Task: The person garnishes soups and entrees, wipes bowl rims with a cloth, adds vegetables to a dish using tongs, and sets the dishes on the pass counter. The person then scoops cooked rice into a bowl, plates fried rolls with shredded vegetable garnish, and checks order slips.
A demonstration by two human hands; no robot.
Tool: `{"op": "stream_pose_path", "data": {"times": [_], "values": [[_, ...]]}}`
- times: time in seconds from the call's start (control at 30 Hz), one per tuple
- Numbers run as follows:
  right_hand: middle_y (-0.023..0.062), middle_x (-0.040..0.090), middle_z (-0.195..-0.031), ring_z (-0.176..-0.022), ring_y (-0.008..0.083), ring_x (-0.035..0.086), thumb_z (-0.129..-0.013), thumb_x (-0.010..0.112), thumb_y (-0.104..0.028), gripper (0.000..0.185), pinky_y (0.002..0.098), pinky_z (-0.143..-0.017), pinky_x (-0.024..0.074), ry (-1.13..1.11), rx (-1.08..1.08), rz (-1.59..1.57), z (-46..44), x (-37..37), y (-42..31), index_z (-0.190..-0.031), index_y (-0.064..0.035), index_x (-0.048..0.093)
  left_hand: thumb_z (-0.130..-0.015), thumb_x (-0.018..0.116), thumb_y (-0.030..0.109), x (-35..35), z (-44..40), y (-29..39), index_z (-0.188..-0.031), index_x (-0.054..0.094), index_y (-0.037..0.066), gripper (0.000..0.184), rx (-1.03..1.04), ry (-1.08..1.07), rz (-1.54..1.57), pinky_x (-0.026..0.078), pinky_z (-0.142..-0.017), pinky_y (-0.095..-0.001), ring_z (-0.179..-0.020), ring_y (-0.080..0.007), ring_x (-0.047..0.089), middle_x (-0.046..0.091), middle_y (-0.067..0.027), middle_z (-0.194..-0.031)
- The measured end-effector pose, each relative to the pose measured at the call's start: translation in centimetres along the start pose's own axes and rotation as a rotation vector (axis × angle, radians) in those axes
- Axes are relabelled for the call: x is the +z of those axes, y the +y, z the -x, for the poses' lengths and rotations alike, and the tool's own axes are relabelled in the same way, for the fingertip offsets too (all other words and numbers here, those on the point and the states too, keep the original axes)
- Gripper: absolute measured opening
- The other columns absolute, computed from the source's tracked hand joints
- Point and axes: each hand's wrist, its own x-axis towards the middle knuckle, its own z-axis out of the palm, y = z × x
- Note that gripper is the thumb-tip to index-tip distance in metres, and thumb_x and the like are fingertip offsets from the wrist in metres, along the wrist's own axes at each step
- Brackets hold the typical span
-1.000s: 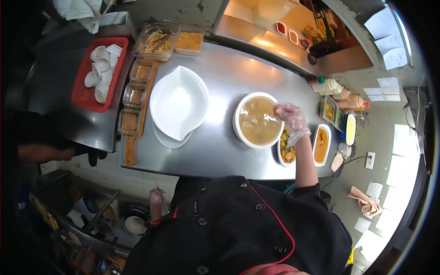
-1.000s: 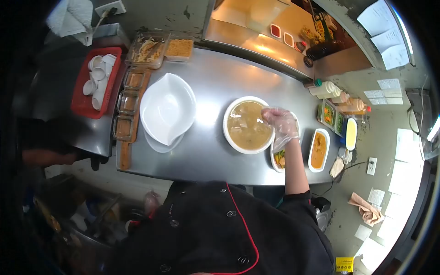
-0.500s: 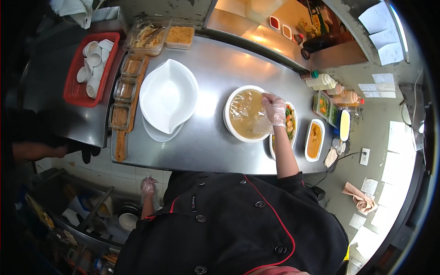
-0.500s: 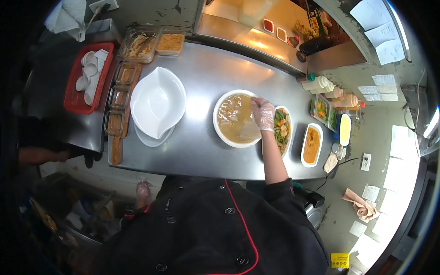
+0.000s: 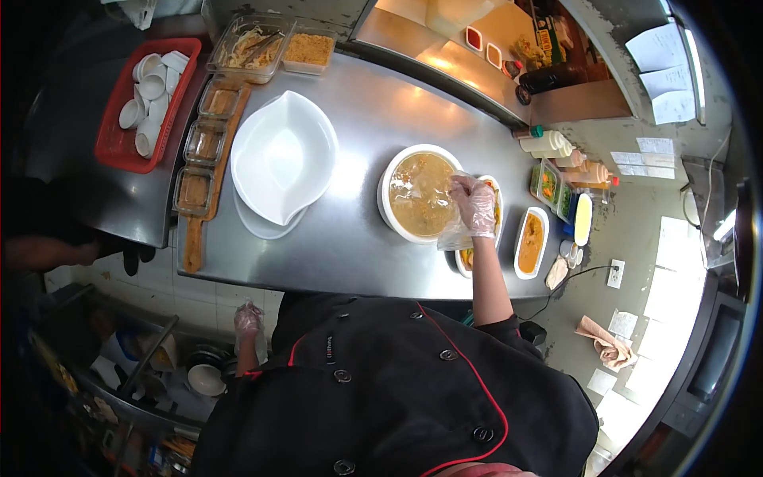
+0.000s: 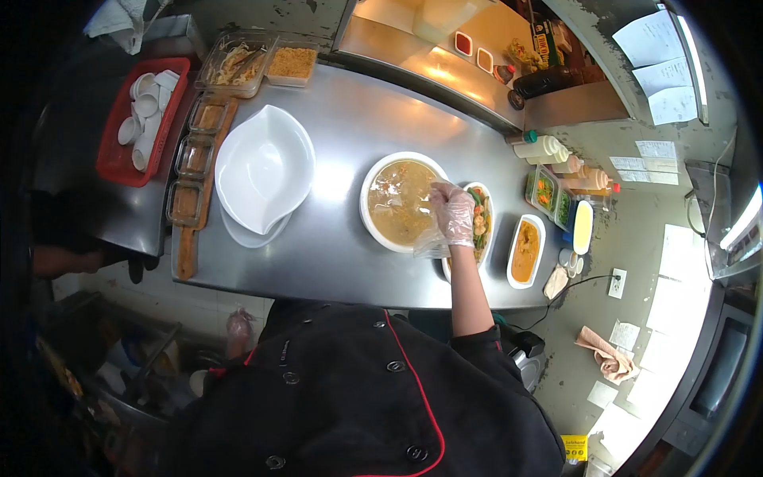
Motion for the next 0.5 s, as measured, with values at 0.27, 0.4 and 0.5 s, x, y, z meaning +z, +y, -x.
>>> {"op": "stream_pose_path", "data": {"times": [0.27,0.4,0.5], "values": [[0.0112,0.069,-0.087,-0.078,0.0126,0.064,-0.085,0.057,-0.011,0.026,0.0265,-0.072,0.0504,-0.217,0.075,-0.084,0.8,0.8,0.9,-0.107,0.0019,0.064,-0.094,0.046,0.032,0.1,-1.6,-3.1,-0.067,0.058,0.006,0.039,-0.163,-0.022,0.043,0.043,-0.060,-0.0313,-0.058,-0.0152,0.054,0.058,-0.0037,-0.060],[0.0104,0.068,-0.089,-0.081,0.0133,0.062,-0.090,0.053,-0.021,0.033,0.0255,-0.074,0.0478,-0.161,0.054,0.012,-0.7,0.2,1.2,-0.114,0.0011,0.060,-0.095,0.046,0.033,0.3,-1.5,-1.2,-0.066,0.058,0.007,0.040,-0.172,-0.039,-0.076,0.043,-0.060,-0.0315,-0.058,-0.0154,0.055,0.058,-0.0041,-0.060],[0.0145,0.063,-0.107,-0.098,0.0197,0.060,-0.091,0.050,-0.023,0.040,0.0289,-0.085,0.0450,-0.229,0.184,-0.064,-1.1,-1.2,0.8,-0.124,-0.0009,0.053,-0.095,0.045,0.032,0.7,-2.3,-3.0,-0.066,0.058,0.007,0.041,0.139,0.032,-0.107,0.043,-0.060,-0.0329,-0.058,-0.0163,0.055,0.058,-0.0044,-0.060]]}}
